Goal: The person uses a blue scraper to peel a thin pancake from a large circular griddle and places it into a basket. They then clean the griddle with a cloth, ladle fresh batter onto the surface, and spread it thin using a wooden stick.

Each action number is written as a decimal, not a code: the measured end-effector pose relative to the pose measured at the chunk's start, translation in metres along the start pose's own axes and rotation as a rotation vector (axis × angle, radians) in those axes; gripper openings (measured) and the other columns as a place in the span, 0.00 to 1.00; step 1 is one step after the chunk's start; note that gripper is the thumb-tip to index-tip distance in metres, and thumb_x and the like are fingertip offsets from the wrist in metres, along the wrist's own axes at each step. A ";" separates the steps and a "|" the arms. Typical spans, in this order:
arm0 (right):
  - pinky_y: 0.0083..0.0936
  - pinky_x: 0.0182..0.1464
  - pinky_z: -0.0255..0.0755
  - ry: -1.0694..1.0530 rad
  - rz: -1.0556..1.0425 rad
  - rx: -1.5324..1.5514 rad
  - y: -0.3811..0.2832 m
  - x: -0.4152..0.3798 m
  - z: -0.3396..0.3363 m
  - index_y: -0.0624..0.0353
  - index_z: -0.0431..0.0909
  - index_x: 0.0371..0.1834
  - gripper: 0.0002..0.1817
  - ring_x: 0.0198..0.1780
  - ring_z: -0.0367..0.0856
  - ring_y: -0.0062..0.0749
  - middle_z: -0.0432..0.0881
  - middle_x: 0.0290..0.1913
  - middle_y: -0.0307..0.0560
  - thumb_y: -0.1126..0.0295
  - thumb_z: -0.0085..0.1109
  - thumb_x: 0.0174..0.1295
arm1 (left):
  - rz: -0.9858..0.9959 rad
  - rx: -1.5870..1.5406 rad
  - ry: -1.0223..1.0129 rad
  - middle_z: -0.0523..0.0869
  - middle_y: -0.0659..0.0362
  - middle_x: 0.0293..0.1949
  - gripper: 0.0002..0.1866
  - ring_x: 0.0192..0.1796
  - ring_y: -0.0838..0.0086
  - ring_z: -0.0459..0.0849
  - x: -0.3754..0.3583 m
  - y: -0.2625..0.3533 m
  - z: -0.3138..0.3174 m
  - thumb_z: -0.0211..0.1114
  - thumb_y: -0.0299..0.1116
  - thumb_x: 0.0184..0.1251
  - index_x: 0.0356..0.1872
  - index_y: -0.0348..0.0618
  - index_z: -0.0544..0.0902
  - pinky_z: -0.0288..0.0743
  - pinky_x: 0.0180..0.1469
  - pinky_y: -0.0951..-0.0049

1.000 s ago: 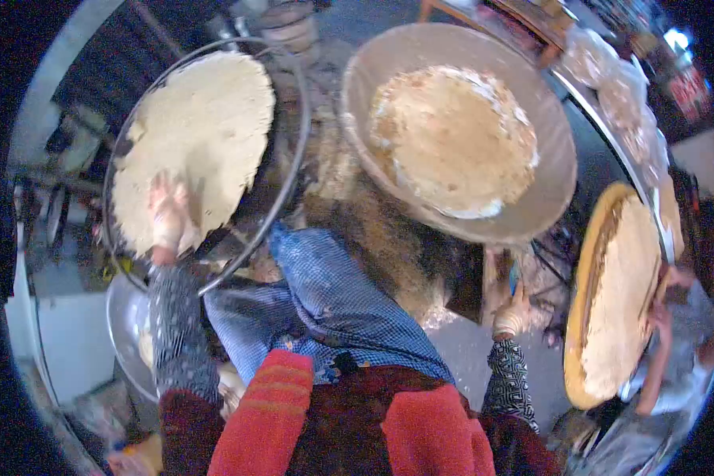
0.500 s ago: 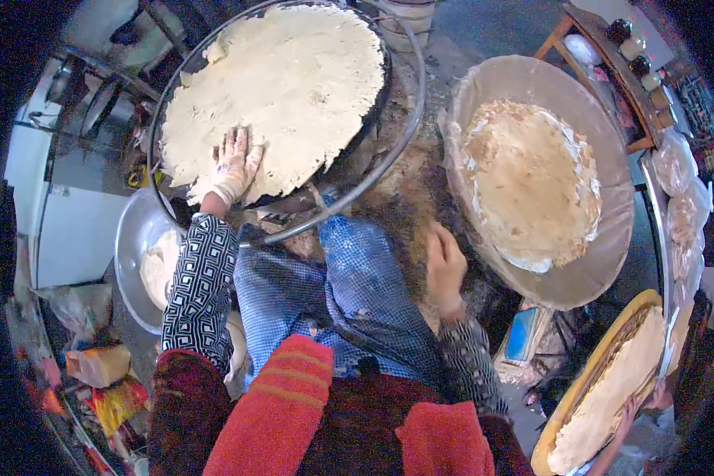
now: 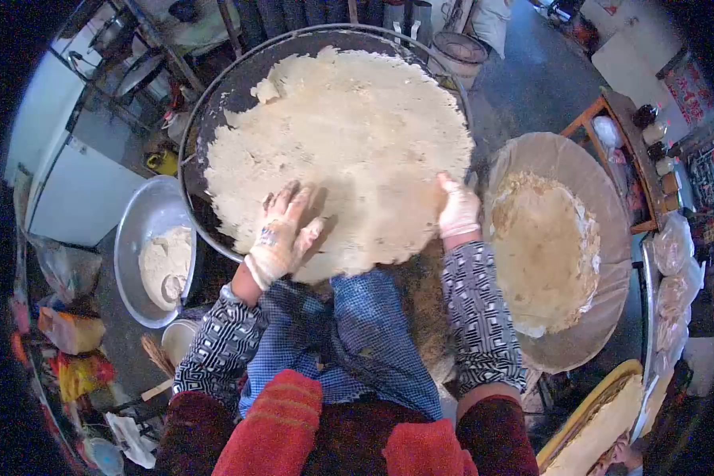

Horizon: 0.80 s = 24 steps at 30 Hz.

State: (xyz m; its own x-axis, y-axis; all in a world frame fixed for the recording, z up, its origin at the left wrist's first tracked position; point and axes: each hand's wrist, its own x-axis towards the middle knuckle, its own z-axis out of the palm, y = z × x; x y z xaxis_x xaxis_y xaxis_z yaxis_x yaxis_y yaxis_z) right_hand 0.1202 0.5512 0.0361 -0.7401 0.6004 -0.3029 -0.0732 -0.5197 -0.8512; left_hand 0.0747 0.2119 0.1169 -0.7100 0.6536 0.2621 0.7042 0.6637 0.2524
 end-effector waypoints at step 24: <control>0.41 0.38 0.78 0.528 -1.327 -2.381 -0.313 -0.100 -0.117 0.55 0.83 0.34 0.10 0.36 0.84 0.44 0.84 0.33 0.53 0.65 0.57 0.52 | 0.050 0.308 -0.283 0.77 0.49 0.43 0.20 0.54 0.52 0.73 -0.113 -0.151 -0.002 0.63 0.41 0.53 0.43 0.38 0.78 0.48 0.73 0.45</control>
State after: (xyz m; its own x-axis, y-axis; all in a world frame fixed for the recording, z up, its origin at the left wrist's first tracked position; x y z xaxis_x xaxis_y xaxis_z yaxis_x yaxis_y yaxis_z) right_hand 0.2954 0.7245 0.2829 -0.8104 0.1054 0.5763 0.4925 0.6554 0.5726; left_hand 0.0488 0.0375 0.0511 -0.6794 0.7337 -0.0105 0.7330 0.6780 -0.0554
